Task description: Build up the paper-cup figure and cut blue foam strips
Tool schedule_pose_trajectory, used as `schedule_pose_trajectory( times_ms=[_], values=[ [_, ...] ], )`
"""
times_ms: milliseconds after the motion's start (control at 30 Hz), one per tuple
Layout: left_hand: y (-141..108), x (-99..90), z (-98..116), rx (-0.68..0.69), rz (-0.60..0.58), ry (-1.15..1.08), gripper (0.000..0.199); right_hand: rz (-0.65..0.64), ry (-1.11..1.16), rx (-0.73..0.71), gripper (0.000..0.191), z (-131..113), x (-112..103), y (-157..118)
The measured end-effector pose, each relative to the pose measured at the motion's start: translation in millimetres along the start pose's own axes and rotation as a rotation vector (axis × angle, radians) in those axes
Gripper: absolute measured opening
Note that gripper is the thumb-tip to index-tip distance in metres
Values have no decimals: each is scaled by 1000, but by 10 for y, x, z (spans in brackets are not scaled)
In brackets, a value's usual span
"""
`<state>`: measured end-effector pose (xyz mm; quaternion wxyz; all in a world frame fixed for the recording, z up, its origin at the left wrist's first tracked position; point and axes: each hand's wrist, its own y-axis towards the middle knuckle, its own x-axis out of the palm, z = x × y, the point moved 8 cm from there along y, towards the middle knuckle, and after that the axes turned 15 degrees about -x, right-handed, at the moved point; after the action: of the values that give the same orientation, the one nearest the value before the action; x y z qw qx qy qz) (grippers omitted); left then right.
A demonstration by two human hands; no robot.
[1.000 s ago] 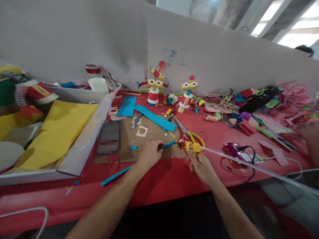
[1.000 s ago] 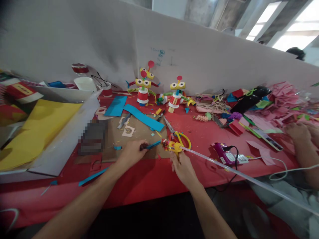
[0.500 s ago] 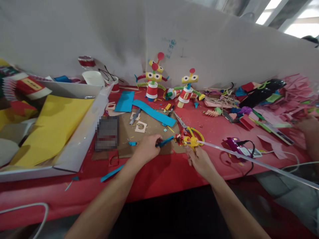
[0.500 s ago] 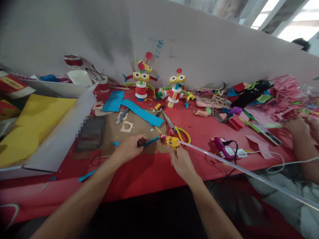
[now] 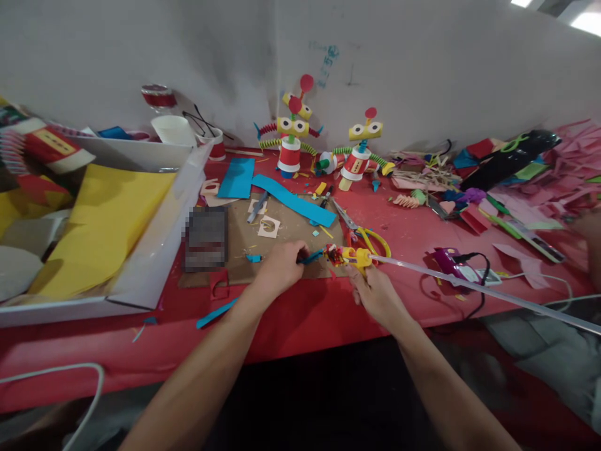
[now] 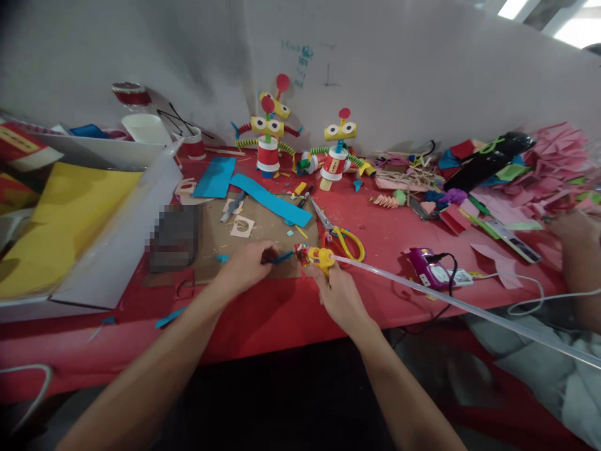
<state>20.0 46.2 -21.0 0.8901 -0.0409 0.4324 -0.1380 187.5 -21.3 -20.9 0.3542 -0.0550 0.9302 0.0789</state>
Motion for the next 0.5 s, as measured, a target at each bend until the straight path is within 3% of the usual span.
schedule_pose_trajectory(
  times_ms=[200, 500],
  values=[
    [5, -5, 0, 8, 13, -8, 28, -32, 70, 1, 37, -17, 61, 6],
    [29, -4, -21, 27, 33, -6, 15, 196, 252, 217, 55, 336, -592, 138]
  ],
)
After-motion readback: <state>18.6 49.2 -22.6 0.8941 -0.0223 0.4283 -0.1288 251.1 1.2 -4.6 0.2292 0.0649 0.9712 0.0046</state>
